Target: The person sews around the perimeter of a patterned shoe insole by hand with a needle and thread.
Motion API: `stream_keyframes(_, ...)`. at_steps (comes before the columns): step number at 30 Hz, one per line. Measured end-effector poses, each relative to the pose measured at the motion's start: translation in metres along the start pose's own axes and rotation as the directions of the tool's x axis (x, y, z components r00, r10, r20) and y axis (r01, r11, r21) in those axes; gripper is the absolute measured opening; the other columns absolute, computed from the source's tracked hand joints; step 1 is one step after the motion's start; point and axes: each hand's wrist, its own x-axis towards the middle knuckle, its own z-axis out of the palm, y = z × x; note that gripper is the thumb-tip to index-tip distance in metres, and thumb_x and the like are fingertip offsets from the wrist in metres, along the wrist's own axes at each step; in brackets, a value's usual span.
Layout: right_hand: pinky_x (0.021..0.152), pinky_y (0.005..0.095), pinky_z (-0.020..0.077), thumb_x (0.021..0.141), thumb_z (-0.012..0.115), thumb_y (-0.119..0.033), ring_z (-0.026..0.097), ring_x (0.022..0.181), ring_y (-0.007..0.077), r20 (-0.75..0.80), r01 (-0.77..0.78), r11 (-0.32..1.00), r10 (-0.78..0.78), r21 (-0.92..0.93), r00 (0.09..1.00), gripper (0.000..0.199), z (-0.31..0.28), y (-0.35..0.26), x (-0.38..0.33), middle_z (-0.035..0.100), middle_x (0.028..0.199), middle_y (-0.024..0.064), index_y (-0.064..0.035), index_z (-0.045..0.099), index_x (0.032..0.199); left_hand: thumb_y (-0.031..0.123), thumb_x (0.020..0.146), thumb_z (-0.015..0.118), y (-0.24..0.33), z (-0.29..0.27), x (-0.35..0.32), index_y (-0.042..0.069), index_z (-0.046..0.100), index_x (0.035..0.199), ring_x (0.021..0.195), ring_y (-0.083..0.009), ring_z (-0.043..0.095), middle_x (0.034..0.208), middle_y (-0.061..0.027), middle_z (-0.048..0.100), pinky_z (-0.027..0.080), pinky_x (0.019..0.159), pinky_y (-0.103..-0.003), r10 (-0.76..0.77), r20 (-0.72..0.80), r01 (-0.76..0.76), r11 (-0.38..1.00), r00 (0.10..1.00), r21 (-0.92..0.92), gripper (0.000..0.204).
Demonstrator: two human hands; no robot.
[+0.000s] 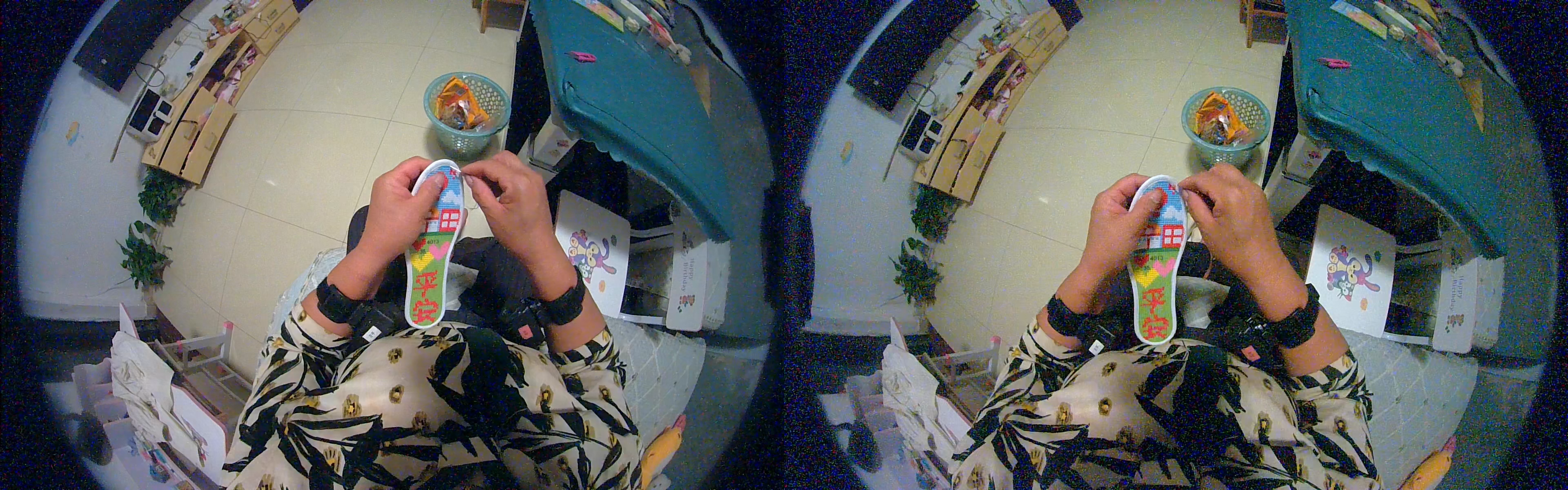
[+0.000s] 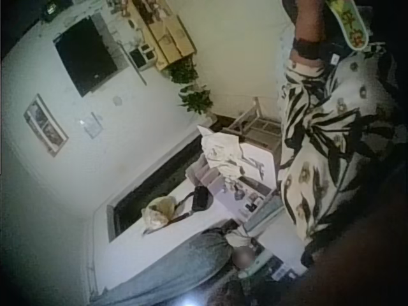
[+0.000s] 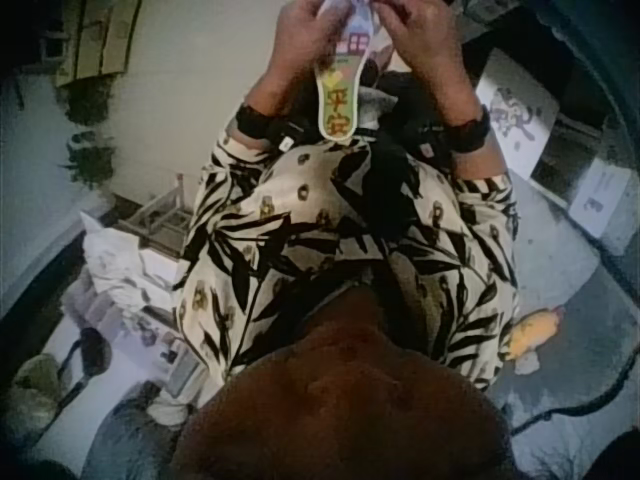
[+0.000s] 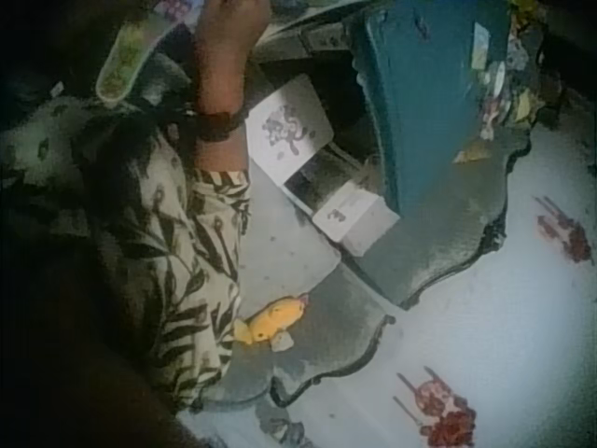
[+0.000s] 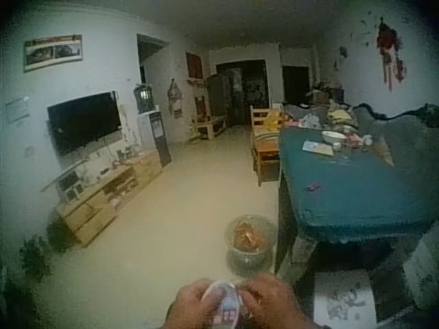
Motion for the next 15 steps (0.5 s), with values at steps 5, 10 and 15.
stream_keyframes(5, 0.058, 0.0355, 0.044, 0.071, 0.058, -0.008, 0.054, 0.066, 0.0291, -0.016, 0.009, 1.0, -0.009, -0.03, 1.0, 0.008, -0.002, 0.0, 0.001, 0.054, 0.07, 0.0125, -0.0022, 0.058, 0.076, 0.011, 0.077, 0.054, -0.002, 0.002, 0.003, 0.002, 0.058, 0.083, 0.06, -0.0173, 0.057, 0.069, -0.0085, 0.059, 0.044, 0.053, -0.028, 0.348, -0.001, -0.324, 0.875, 0.938, 0.359, 0.012)
stream_keyframes(10, 0.053, 0.0289, 0.0425, 0.071, 0.058, -0.003, 0.054, 0.06, 0.0202, -0.072, 0.061, 0.991, -0.07, -0.12, 0.995, 0.007, 0.005, 0.004, -0.002, 0.054, 0.068, 0.0094, -0.0014, 0.057, 0.077, 0.013, 0.074, 0.055, -0.002, 0.011, -0.002, 0.006, 0.059, 0.084, 0.065, -0.028, 0.057, 0.074, -0.012, 0.06, 0.045, 0.056, -0.035, 0.534, 0.064, -0.455, 0.646, 0.843, 0.613, 0.013)
stream_keyframes(15, 0.05, 0.0275, 0.0411, 0.074, 0.058, -0.009, 0.051, 0.056, 0.0157, 0.029, -0.28, 0.895, 0.287, 0.347, 0.957, 0.008, 0.01, 0.013, -0.007, 0.053, 0.064, 0.0062, -0.0031, 0.052, 0.076, 0.013, 0.076, 0.054, -0.01, 0.014, -0.002, 0.004, 0.059, 0.083, 0.064, -0.0262, 0.057, 0.073, -0.0124, 0.059, 0.045, 0.056, -0.033, 0.559, 0.111, -0.523, 0.662, 0.821, 0.537, 0.013)
